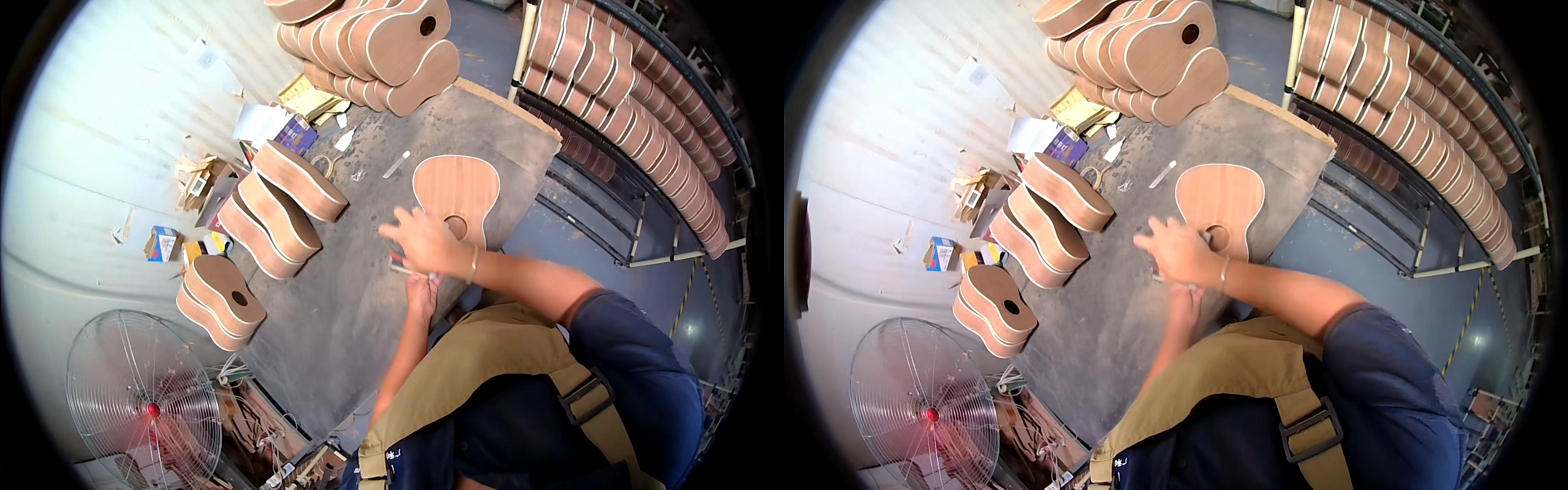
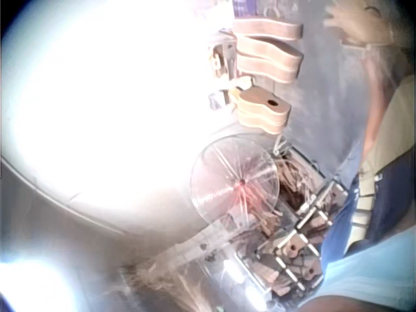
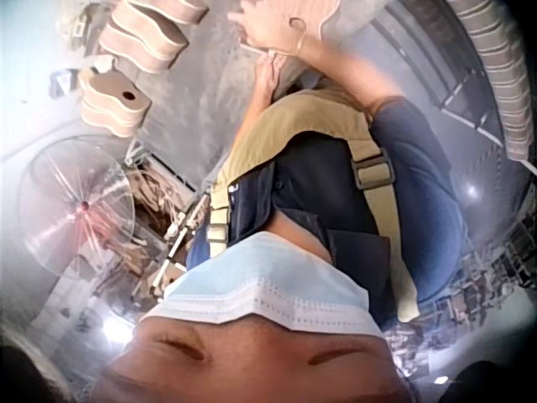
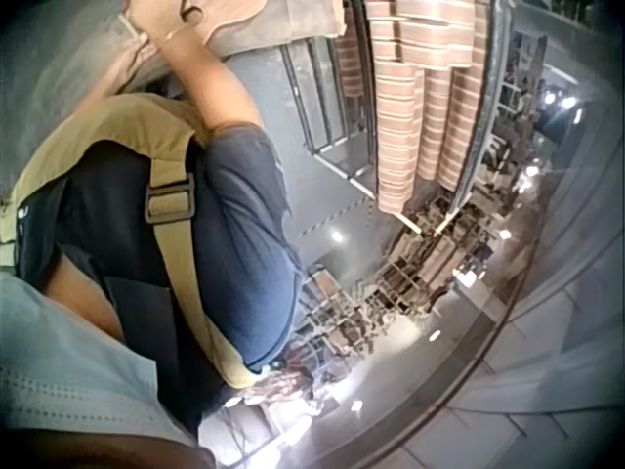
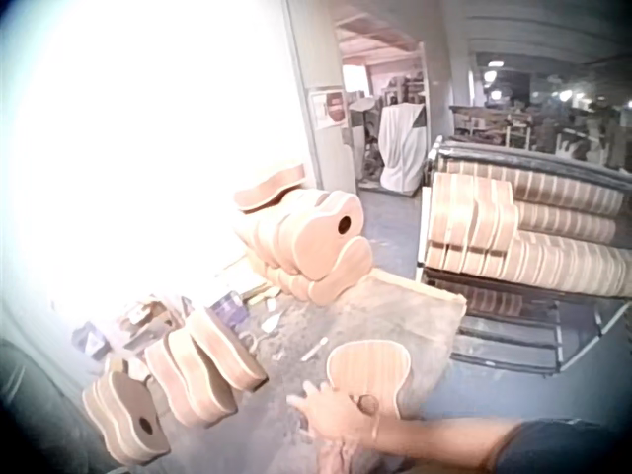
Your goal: The person uses a handheld electric sander to smooth the edges and surfaces of a wooden guitar body. They rotate the instrument to access different sides, including the top, back, and sides, while working at a table surrounded by stacks of similar unfinished guitar bodies.
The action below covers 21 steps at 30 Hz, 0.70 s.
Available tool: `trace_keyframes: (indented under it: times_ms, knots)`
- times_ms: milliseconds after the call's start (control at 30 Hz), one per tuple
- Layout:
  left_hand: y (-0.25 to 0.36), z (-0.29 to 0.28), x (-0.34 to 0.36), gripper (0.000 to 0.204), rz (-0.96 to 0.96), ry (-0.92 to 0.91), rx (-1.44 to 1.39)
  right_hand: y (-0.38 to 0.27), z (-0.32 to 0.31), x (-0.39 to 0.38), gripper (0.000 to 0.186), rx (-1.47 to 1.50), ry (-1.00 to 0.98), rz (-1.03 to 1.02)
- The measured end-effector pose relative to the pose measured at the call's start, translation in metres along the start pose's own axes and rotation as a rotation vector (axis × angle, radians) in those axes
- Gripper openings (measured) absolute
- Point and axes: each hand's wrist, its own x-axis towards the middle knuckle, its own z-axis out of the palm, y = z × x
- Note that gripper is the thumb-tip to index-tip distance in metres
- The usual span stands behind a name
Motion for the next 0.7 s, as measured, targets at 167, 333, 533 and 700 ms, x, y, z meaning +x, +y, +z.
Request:
trace_keyframes:
  times_ms: [167, 333, 533, 700]
  knots:
    - [-0.002, 0.004, 0.001, 0.031, -0.007, -0.027, -0.055, 0.027, -0.008, 0.026, 0.046, -0.033, 0.124, 0.068]
    - [0.005, 0.013, 0.003, 0.028, -0.037, -0.013, -0.028, 0.047, -0.013, 0.014, 0.052, 0.045, 0.17, 0.08]
    - [-0.005, -0.011, 0.007, 0.034, -0.07, -0.085, -0.039, 0.011, -0.019, -0.09, 0.057, 0.149, 0.157, 0.069]
    - [-0.003, -0.003, 0.005, 0.035, -0.045, -0.044, -0.033, 0.052, -0.029, -0.118, 0.049, 0.029, 0.22, 0.244]
